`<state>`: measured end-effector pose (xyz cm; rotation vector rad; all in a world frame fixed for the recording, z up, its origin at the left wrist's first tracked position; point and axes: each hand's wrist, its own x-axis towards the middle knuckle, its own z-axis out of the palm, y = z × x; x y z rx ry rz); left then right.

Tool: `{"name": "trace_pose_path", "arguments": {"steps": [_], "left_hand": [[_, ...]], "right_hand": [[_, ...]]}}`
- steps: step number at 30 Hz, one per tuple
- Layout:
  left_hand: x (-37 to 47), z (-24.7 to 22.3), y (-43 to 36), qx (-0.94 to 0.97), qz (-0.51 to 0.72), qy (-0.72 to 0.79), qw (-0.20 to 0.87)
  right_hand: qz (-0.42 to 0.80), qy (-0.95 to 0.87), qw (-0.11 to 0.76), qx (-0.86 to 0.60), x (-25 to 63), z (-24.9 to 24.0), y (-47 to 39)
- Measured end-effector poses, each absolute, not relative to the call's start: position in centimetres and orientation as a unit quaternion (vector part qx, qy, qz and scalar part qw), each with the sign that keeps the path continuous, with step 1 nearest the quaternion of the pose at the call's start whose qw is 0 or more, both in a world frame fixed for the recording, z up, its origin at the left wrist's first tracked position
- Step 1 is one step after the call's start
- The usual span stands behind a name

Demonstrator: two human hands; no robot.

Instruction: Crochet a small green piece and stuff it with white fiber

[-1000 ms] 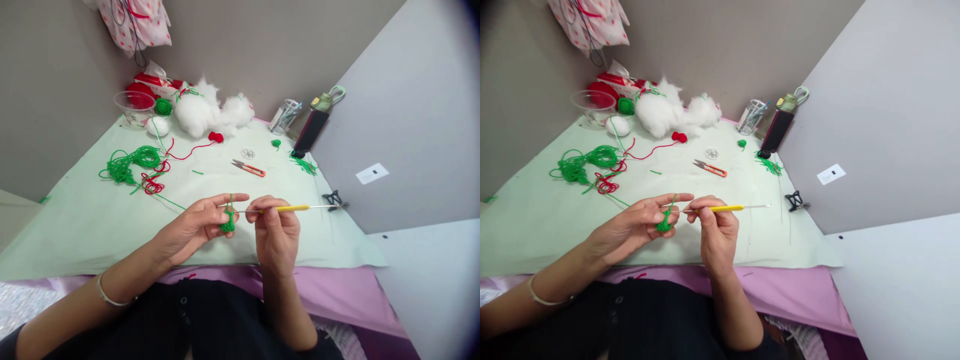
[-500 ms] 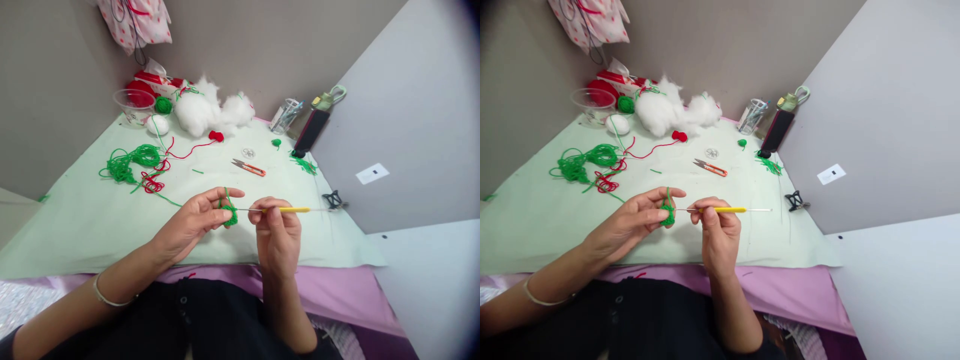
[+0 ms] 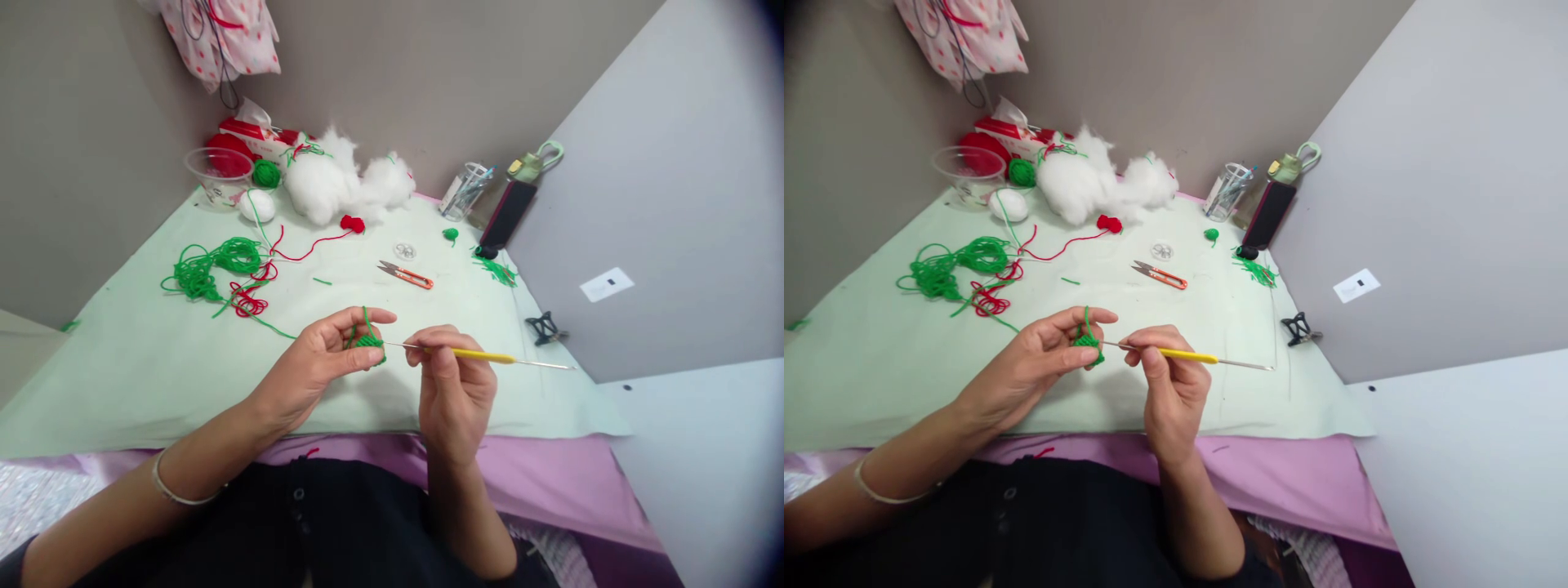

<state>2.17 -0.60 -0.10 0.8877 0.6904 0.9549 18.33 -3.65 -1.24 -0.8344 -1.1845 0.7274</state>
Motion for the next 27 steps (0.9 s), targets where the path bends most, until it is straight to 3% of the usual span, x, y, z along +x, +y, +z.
{"name": "trace_pose_path", "arguments": {"steps": [16, 27], "left_hand": [[2.2, 0.3, -0.9, 0.389, 0.445, 0.315, 0.743], [3.1, -0.5, -1.2, 0.284, 0.438, 0.29, 0.802]], "right_hand": [[0.318, -0.511, 0.7, -0.385, 17.8, -1.7, -3.8], [0.231, -0.541, 0.714, -0.38, 16.9, -2.1, -3.8]]}}
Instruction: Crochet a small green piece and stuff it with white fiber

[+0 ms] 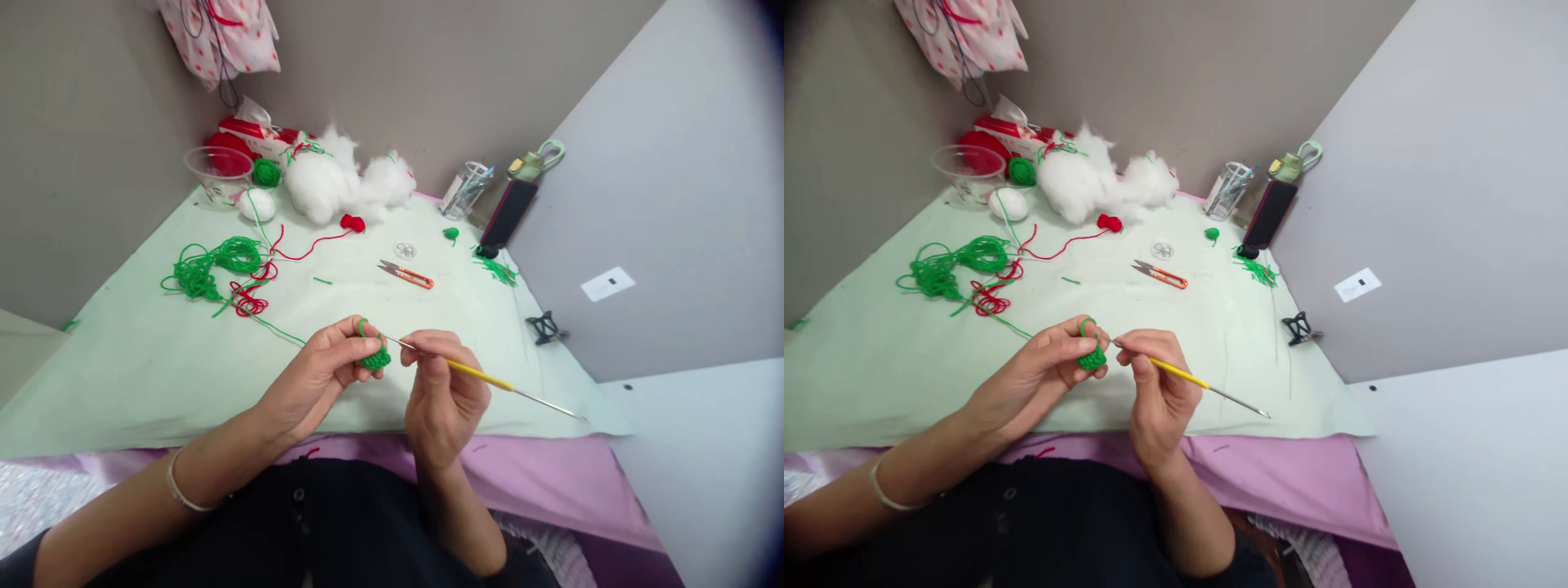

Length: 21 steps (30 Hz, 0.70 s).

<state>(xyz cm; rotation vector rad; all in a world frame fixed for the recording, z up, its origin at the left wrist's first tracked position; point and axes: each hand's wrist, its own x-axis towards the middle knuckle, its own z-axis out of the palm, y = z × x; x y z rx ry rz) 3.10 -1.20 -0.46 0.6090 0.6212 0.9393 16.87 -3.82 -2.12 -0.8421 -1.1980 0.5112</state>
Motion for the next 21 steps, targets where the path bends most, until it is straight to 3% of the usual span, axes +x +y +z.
{"name": "trace_pose_path", "arguments": {"steps": [9, 16, 21], "left_hand": [[3.0, -0.2, -1.4, 0.342, 0.438, 0.3, 0.775], [3.2, -0.8, -1.8, 0.397, 0.443, 0.301, 0.745], [3.2, -1.1, -1.7, 0.406, 0.443, 0.314, 0.735]], "right_hand": [[0.324, -0.506, 0.708, -0.372, 17.1, -2.6, -3.6], [0.298, -0.531, 0.698, -0.377, 17.4, -2.9, -2.7], [0.343, -0.527, 0.682, -0.373, 17.6, -3.0, -2.4]]}}
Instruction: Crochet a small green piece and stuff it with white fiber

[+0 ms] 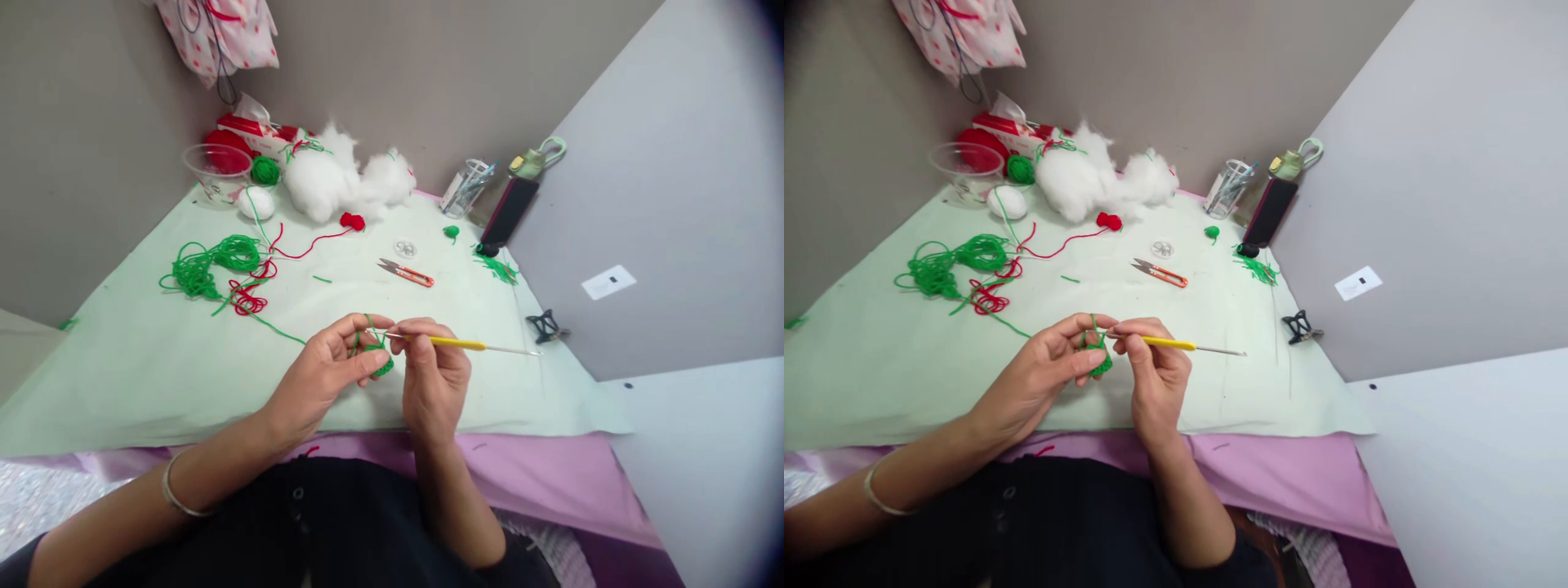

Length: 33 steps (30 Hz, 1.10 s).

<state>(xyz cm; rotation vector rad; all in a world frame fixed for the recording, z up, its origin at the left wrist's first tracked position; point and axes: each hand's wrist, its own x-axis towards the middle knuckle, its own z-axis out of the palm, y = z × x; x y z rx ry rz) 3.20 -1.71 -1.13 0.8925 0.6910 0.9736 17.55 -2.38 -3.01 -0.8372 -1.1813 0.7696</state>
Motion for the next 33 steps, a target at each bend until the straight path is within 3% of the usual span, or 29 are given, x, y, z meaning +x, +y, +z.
{"name": "trace_pose_path", "arguments": {"steps": [24, 28, 33], "left_hand": [[1.4, -0.4, -1.0, 0.502, 0.441, 0.329, 0.667], [1.3, -0.3, -0.9, 0.529, 0.44, 0.343, 0.64], [1.6, -0.4, -1.2, 0.571, 0.463, 0.389, 0.556]], "right_hand": [[0.428, -0.48, 0.683, -0.347, 18.5, -1.9, -2.4], [0.368, -0.525, 0.675, -0.366, 18.6, -1.6, -3.0], [0.164, -0.649, 0.63, -0.395, 18.2, -1.7, -3.9]]}}
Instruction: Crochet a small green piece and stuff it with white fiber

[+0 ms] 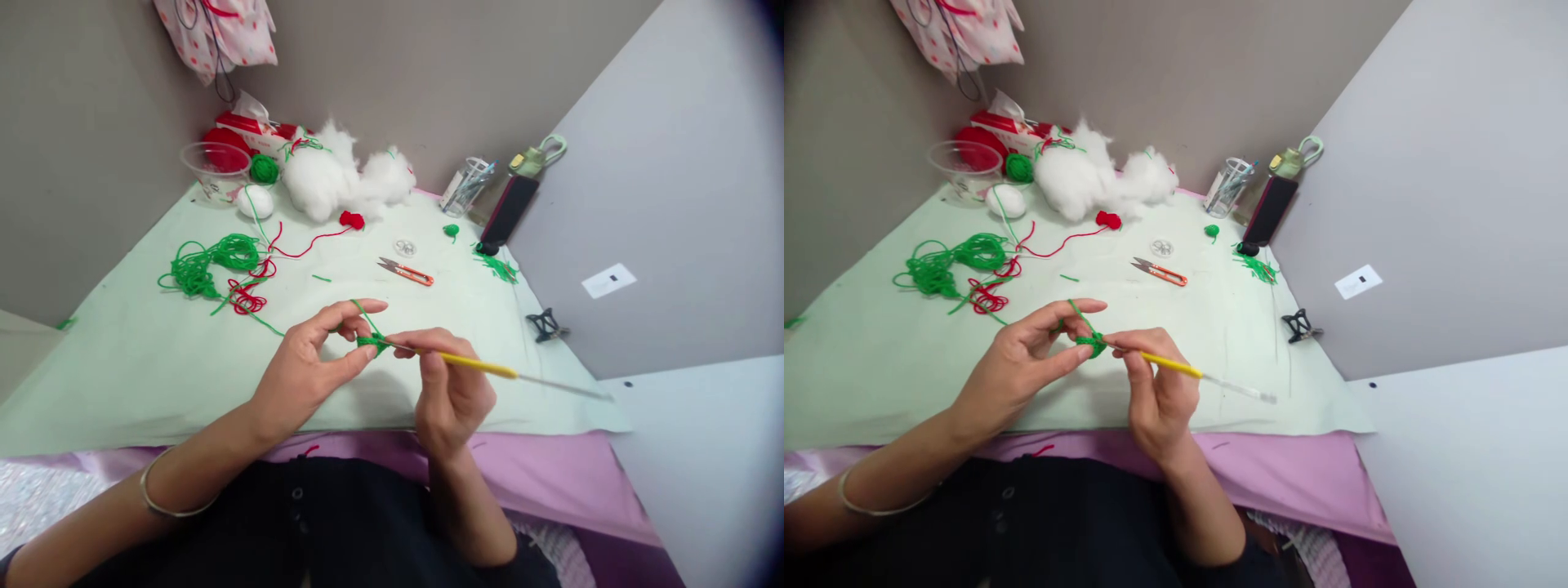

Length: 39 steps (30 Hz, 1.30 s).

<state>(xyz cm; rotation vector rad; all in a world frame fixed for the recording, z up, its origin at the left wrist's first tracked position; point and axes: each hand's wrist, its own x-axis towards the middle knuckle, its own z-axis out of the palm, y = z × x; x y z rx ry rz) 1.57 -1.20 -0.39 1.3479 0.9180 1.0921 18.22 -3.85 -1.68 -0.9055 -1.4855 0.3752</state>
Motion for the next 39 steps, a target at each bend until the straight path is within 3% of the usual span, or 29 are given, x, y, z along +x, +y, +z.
{"name": "trace_pose_path", "arguments": {"steps": [4, 7, 11, 16, 24, 32, 35, 39], "left_hand": [[2.4, -0.3, -1.7, 0.489, 0.48, 0.384, 0.619], [2.6, -0.1, -1.6, 0.391, 0.456, 0.334, 0.726], [2.0, 0.2, -0.9, 0.314, 0.408, 0.292, 0.806], [1.8, 0.5, -0.8, 0.36, 0.426, 0.279, 0.782], [2.5, 0.1, -1.2, 0.408, 0.46, 0.303, 0.728], [1.6, 0.5, -0.6, 0.347, 0.37, 0.244, 0.827], [1.9, 0.5, -0.8, 0.375, 0.404, 0.27, 0.789], [2.3, 0.4, -1.2, 0.436, 0.44, 0.308, 0.722]], "right_hand": [[-0.014, -0.724, 0.564, -0.397, 17.7, -3.2, -3.8], [-0.053, -0.711, 0.57, -0.408, 17.5, -3.8, -3.7], [0.106, -0.635, 0.65, -0.404, 17.9, -2.7, -3.6], [0.328, -0.523, 0.703, -0.352, 17.9, -1.4, -3.0], [0.29, -0.566, 0.673, -0.377, 17.5, -1.8, -3.0], [0.441, -0.456, 0.686, -0.355, 18.9, -1.4, -2.1], [0.453, -0.459, 0.676, -0.355, 18.7, -1.5, -2.1], [0.371, -0.53, 0.67, -0.364, 18.1, -1.9, -2.6]]}}
